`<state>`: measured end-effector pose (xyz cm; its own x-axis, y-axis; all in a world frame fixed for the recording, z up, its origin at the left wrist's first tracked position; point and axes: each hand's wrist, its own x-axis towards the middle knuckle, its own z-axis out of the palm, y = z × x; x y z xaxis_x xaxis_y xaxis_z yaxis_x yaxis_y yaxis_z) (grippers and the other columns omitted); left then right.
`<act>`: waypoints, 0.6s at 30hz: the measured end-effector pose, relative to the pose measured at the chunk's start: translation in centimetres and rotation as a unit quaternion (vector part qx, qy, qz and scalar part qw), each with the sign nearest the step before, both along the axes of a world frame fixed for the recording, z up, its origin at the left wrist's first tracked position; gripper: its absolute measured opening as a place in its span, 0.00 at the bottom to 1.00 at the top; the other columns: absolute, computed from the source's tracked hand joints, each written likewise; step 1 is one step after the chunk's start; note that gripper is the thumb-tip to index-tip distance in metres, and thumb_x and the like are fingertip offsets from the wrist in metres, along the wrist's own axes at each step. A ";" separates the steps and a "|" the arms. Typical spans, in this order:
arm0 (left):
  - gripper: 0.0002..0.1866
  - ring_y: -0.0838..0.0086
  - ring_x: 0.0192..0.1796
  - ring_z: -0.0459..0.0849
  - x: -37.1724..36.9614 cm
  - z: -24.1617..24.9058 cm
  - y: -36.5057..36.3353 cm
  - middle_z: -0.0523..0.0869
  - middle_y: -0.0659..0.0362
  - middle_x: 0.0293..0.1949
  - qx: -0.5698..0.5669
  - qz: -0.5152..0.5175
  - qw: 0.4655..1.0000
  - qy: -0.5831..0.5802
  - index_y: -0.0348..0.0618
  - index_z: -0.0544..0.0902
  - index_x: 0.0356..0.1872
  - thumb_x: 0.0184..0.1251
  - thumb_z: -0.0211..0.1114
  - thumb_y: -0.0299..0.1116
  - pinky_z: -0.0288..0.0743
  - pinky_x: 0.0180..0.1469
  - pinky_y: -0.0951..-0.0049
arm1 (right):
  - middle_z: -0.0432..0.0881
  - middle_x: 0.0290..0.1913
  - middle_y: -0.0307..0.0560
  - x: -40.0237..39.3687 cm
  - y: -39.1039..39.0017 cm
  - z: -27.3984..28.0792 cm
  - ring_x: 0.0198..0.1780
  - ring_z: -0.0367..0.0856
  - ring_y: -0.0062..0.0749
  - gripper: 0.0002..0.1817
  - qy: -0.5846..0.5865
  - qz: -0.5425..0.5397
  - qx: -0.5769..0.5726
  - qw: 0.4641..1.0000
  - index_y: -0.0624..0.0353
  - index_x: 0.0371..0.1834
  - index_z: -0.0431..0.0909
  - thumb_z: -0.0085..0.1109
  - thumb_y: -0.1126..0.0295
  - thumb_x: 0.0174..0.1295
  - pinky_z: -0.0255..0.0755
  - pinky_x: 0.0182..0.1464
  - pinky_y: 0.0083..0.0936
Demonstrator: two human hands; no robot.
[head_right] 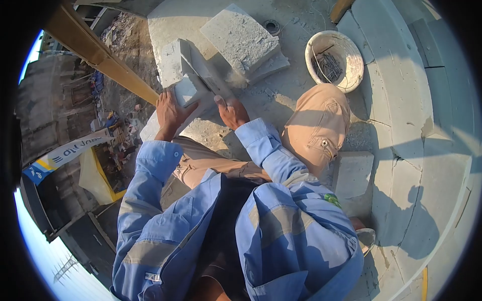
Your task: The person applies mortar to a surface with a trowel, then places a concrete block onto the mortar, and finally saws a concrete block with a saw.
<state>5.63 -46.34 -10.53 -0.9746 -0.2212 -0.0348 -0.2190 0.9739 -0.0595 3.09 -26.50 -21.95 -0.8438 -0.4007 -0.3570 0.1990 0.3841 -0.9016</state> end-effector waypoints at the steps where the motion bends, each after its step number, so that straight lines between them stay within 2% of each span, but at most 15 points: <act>1: 0.50 0.54 0.60 0.77 -0.2 0.1 0.1 0.80 0.46 0.54 0.010 0.001 1.000 0.000 0.30 0.73 0.59 0.45 0.77 0.65 0.70 0.63 0.57 | 0.82 0.29 0.64 0.0 -0.1 0.7 0.33 0.79 0.62 0.41 0.019 0.003 -0.027 0.999 0.64 0.31 0.82 0.38 0.32 0.71 0.72 0.41 0.46; 5: 0.50 0.53 0.61 0.77 -0.5 0.8 0.5 0.80 0.45 0.55 0.014 0.030 0.999 -0.038 0.29 0.74 0.59 0.45 0.77 0.65 0.70 0.63 0.57 | 0.83 0.30 0.63 -0.1 -1.1 -2.0 0.36 0.80 0.64 0.40 0.045 0.007 0.018 0.999 0.65 0.31 0.82 0.39 0.33 0.71 0.72 0.42 0.46; 7: 0.49 0.54 0.60 0.77 -0.3 0.7 0.4 0.80 0.45 0.55 0.000 0.015 1.000 -0.010 0.29 0.75 0.58 0.45 0.77 0.65 0.71 0.63 0.58 | 0.84 0.31 0.62 -1.3 -0.5 -1.6 0.37 0.81 0.65 0.40 -0.036 0.053 0.034 0.997 0.65 0.32 0.82 0.38 0.35 0.73 0.73 0.44 0.46; 10: 0.49 0.54 0.59 0.77 -0.1 0.1 0.1 0.80 0.45 0.54 -0.005 0.000 1.000 0.013 0.29 0.76 0.57 0.47 0.75 0.65 0.71 0.63 0.58 | 0.83 0.32 0.64 -0.1 -0.4 0.9 0.38 0.80 0.66 0.37 0.006 0.016 -0.022 1.000 0.65 0.33 0.82 0.38 0.38 0.74 0.72 0.44 0.48; 12: 0.53 0.53 0.62 0.76 -0.5 1.3 0.6 0.79 0.44 0.58 0.041 0.041 0.997 -0.055 0.28 0.74 0.62 0.47 0.74 0.67 0.68 0.66 0.58 | 0.83 0.32 0.65 0.3 -0.9 0.0 0.38 0.80 0.66 0.38 -0.014 0.011 0.021 1.000 0.65 0.33 0.82 0.37 0.38 0.74 0.71 0.44 0.49; 13: 0.54 0.53 0.63 0.76 -0.3 1.0 0.4 0.79 0.43 0.59 0.045 0.033 0.998 -0.041 0.29 0.73 0.63 0.47 0.73 0.68 0.67 0.67 0.57 | 0.83 0.32 0.65 0.0 -1.3 -0.8 0.38 0.80 0.65 0.38 -0.024 -0.003 0.061 0.998 0.65 0.33 0.81 0.37 0.38 0.74 0.71 0.44 0.49; 16: 0.53 0.53 0.62 0.76 -0.1 0.0 -0.3 0.79 0.44 0.57 -0.006 -0.002 1.000 0.012 0.30 0.73 0.63 0.46 0.74 0.68 0.68 0.65 0.56 | 0.83 0.33 0.66 -0.7 -1.1 -3.3 0.39 0.80 0.66 0.38 0.018 0.008 0.041 0.999 0.65 0.34 0.82 0.36 0.37 0.74 0.71 0.44 0.49; 18: 0.54 0.53 0.62 0.76 -0.3 0.8 0.2 0.79 0.44 0.56 0.021 0.019 1.000 -0.007 0.30 0.72 0.64 0.46 0.74 0.67 0.68 0.65 0.56 | 0.83 0.32 0.66 -0.6 -1.2 -4.1 0.38 0.80 0.65 0.39 0.035 0.001 0.036 0.999 0.66 0.33 0.81 0.36 0.36 0.74 0.71 0.44 0.49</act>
